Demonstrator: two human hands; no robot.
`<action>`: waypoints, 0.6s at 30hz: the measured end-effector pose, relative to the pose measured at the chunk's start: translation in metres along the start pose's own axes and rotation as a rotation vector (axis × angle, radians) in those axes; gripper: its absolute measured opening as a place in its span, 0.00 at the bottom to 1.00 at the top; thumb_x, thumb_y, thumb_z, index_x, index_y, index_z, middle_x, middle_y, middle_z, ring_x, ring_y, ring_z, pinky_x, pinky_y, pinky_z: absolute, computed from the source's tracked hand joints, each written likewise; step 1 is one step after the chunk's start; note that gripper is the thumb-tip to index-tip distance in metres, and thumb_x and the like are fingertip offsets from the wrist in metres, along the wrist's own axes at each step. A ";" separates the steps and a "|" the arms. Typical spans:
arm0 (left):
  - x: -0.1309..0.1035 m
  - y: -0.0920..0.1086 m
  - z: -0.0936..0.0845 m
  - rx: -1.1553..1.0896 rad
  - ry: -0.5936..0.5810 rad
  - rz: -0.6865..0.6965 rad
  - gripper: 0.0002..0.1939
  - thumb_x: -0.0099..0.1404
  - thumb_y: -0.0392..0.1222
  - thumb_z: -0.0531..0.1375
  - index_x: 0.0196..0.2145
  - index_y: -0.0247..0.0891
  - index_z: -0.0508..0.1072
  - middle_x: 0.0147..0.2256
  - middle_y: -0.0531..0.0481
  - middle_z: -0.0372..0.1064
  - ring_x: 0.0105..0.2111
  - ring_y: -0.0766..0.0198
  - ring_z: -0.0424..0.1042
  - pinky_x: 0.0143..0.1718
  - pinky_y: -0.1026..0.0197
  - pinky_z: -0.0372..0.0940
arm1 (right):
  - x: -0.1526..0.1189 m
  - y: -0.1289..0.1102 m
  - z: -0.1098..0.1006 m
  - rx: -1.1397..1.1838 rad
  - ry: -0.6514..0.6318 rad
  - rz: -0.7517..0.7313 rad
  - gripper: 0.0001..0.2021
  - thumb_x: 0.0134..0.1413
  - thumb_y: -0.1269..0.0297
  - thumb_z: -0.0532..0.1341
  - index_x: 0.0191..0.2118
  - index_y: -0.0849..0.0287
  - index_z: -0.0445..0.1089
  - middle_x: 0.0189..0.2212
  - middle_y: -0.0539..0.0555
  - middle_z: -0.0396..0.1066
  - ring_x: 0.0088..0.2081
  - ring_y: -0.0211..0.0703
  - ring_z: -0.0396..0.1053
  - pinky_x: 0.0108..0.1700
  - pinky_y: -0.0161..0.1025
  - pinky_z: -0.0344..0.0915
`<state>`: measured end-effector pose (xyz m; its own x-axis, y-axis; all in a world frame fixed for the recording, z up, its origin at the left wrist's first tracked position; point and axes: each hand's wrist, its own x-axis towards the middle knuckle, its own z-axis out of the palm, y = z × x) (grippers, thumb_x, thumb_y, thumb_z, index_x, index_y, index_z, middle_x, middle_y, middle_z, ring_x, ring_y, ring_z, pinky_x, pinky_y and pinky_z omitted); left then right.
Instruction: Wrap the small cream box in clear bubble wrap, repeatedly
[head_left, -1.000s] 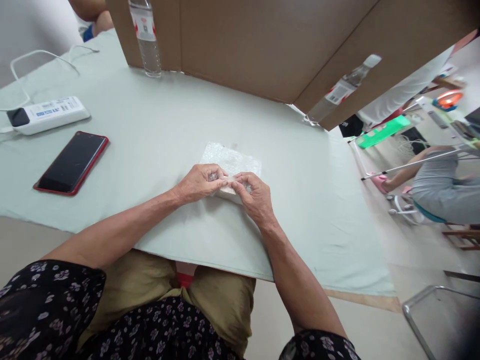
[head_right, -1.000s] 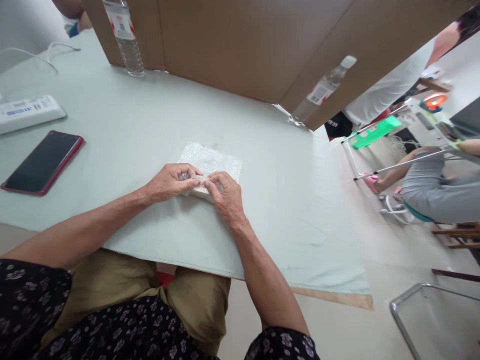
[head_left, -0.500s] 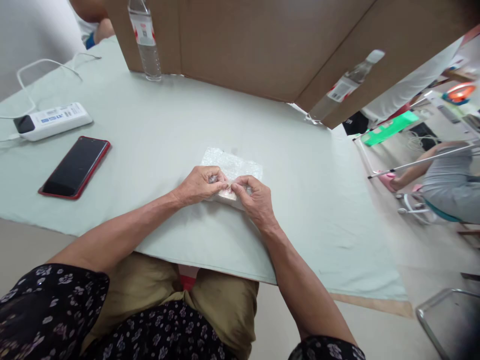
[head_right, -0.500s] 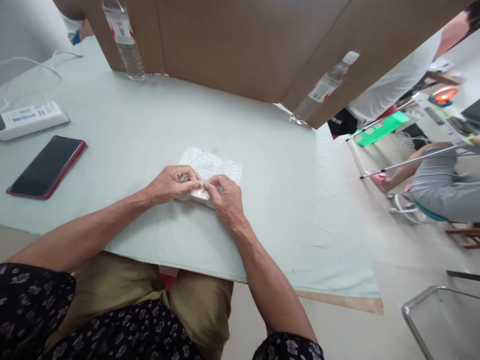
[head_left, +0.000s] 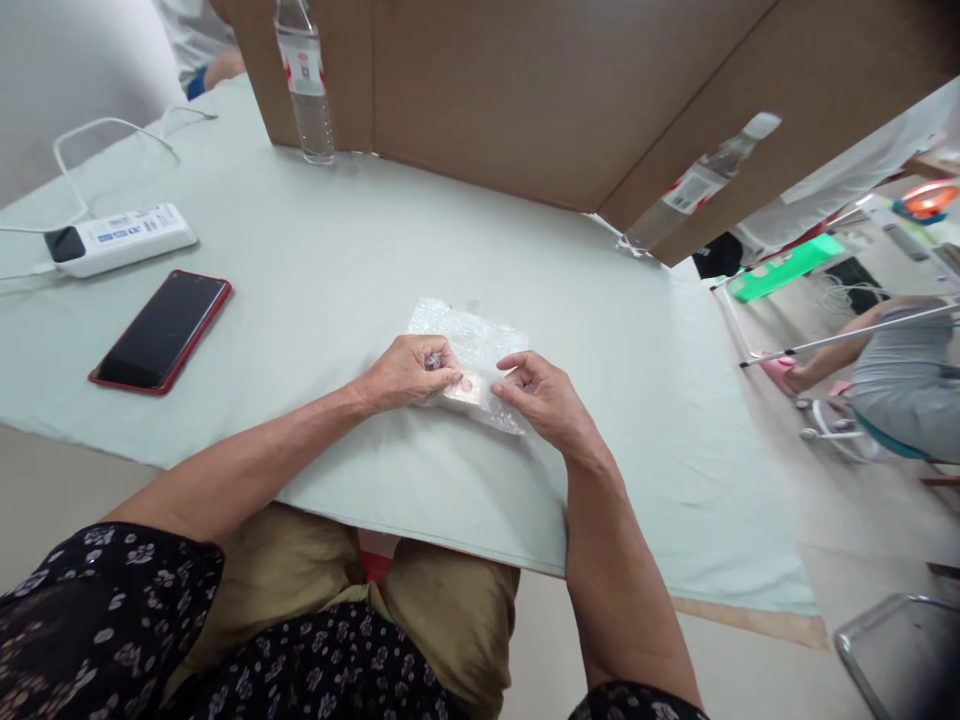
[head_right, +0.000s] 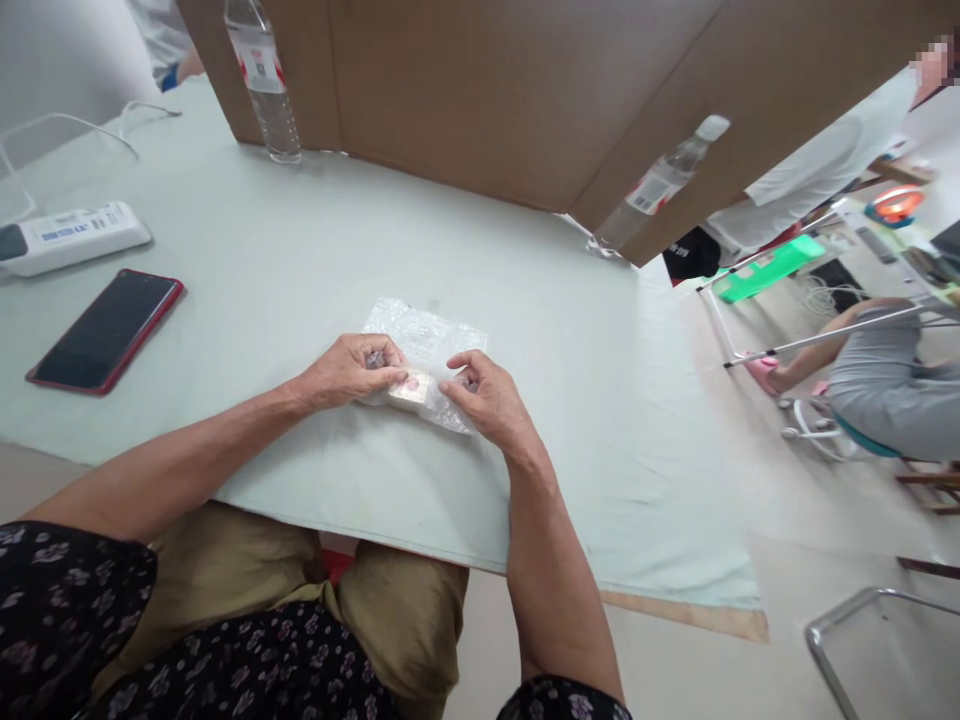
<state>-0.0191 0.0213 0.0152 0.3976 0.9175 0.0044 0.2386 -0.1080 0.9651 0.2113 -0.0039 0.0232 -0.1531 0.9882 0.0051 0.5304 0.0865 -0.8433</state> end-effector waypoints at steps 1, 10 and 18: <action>0.000 0.000 0.000 0.004 -0.001 -0.010 0.11 0.54 0.46 0.67 0.24 0.37 0.71 0.26 0.53 0.70 0.26 0.69 0.63 0.25 0.66 0.56 | 0.000 0.001 -0.001 -0.014 -0.033 0.005 0.13 0.50 0.57 0.66 0.40 0.57 0.71 0.23 0.44 0.66 0.25 0.37 0.63 0.31 0.37 0.61; 0.000 -0.001 -0.001 0.016 -0.014 -0.041 0.13 0.54 0.48 0.66 0.25 0.37 0.69 0.24 0.55 0.66 0.24 0.69 0.61 0.25 0.66 0.55 | -0.012 -0.014 0.007 -0.331 0.332 -0.276 0.07 0.56 0.63 0.63 0.41 0.54 0.74 0.41 0.56 0.77 0.44 0.52 0.73 0.50 0.52 0.65; 0.003 0.004 -0.020 0.153 -0.141 0.044 0.11 0.55 0.48 0.64 0.30 0.38 0.72 0.28 0.53 0.69 0.27 0.66 0.65 0.27 0.65 0.59 | -0.022 -0.024 0.040 -0.544 0.161 -0.584 0.06 0.64 0.65 0.59 0.39 0.54 0.74 0.42 0.53 0.80 0.45 0.48 0.74 0.53 0.48 0.59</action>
<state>-0.0346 0.0310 0.0247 0.5285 0.8489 -0.0013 0.3457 -0.2138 0.9137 0.1685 -0.0323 0.0221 -0.4304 0.7671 0.4757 0.7392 0.6020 -0.3018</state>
